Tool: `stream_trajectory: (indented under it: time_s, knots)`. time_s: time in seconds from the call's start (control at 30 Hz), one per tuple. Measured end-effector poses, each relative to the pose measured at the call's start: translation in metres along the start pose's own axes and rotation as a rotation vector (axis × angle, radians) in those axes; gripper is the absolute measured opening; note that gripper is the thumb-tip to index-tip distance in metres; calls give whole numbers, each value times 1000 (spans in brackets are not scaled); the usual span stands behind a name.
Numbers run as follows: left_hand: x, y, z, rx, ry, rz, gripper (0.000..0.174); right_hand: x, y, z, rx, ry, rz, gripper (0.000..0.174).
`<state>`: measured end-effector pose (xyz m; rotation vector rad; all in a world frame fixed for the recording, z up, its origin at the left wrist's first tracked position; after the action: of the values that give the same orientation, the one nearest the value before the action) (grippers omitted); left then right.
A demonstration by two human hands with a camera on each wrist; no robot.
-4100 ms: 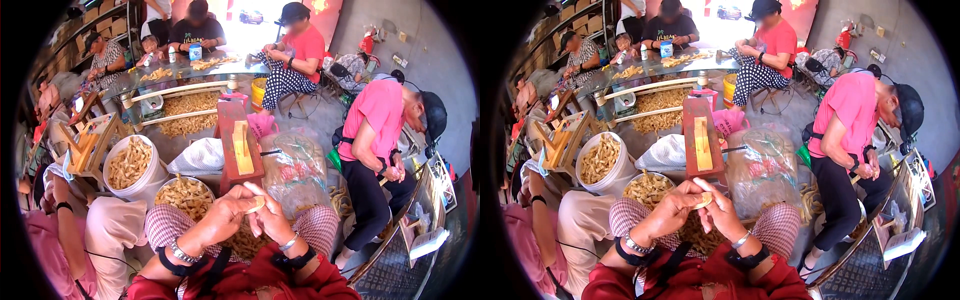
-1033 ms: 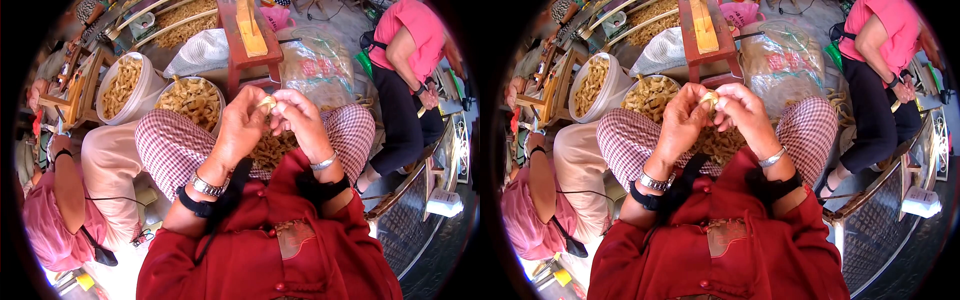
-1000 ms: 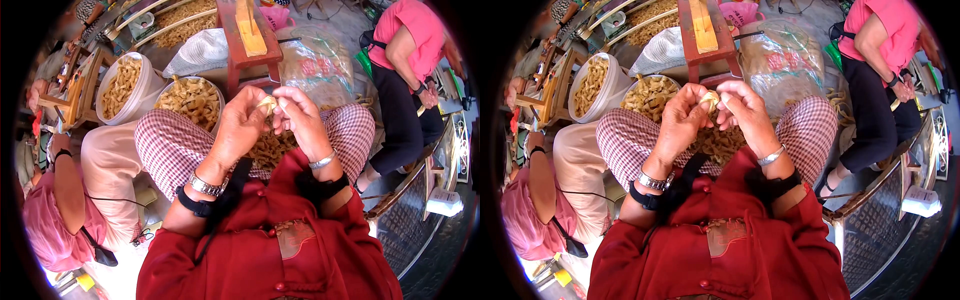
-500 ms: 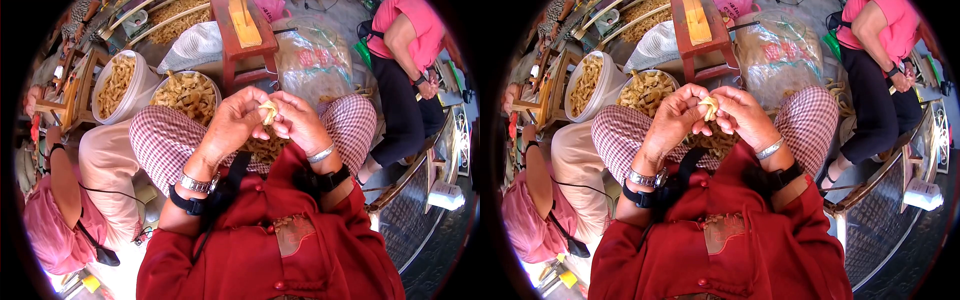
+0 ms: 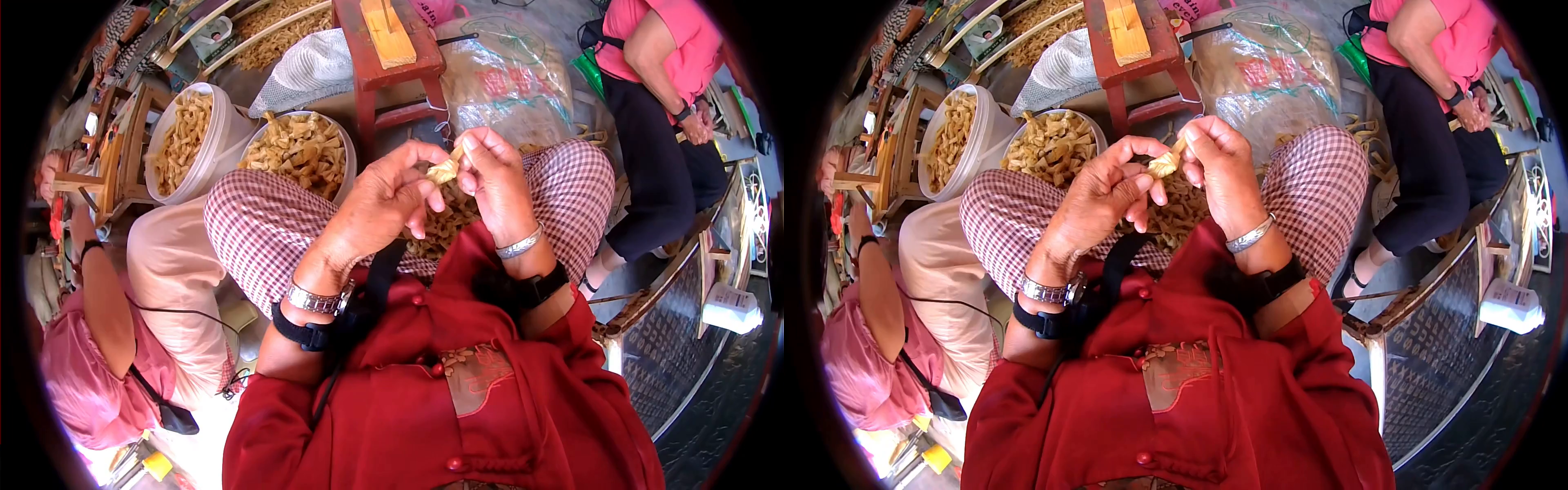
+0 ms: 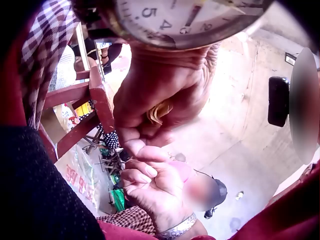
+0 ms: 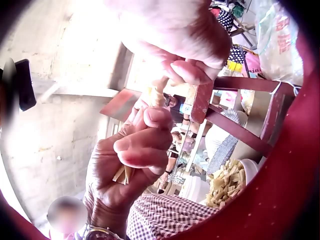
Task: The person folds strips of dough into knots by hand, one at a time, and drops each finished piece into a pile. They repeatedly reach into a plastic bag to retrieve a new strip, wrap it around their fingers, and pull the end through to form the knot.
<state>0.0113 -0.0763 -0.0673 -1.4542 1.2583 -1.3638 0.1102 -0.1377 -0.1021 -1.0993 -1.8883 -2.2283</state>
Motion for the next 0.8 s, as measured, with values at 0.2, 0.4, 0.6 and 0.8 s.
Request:
stream_trajectory:
  time_s: [0.2,0.4,0.6,0.8]
  knots:
    - [-22,10,-5,29,-202,-117,17,-2,10,1,-26,-16,5,18]
    - [-25,3,-2,122,-207,-38,14,6,-9,-2,131,103,0,65]
    - [-21,-5,-1,177,-221,48,12,33,-23,-4,254,194,35,43]
    - [-21,3,-2,102,-232,38,15,36,-32,-7,323,158,242,13]
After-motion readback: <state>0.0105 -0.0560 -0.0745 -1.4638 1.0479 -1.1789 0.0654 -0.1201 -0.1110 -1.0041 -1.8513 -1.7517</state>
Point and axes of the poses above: each hand's wrist, its own z-axis towards the middle knuckle, its own x-axis out of the palm, y = z × x, the point moved 10 cm from there along z, towards the middle knuckle, and after that the axes turned 15 degrees about y, right-handed, at the moved point
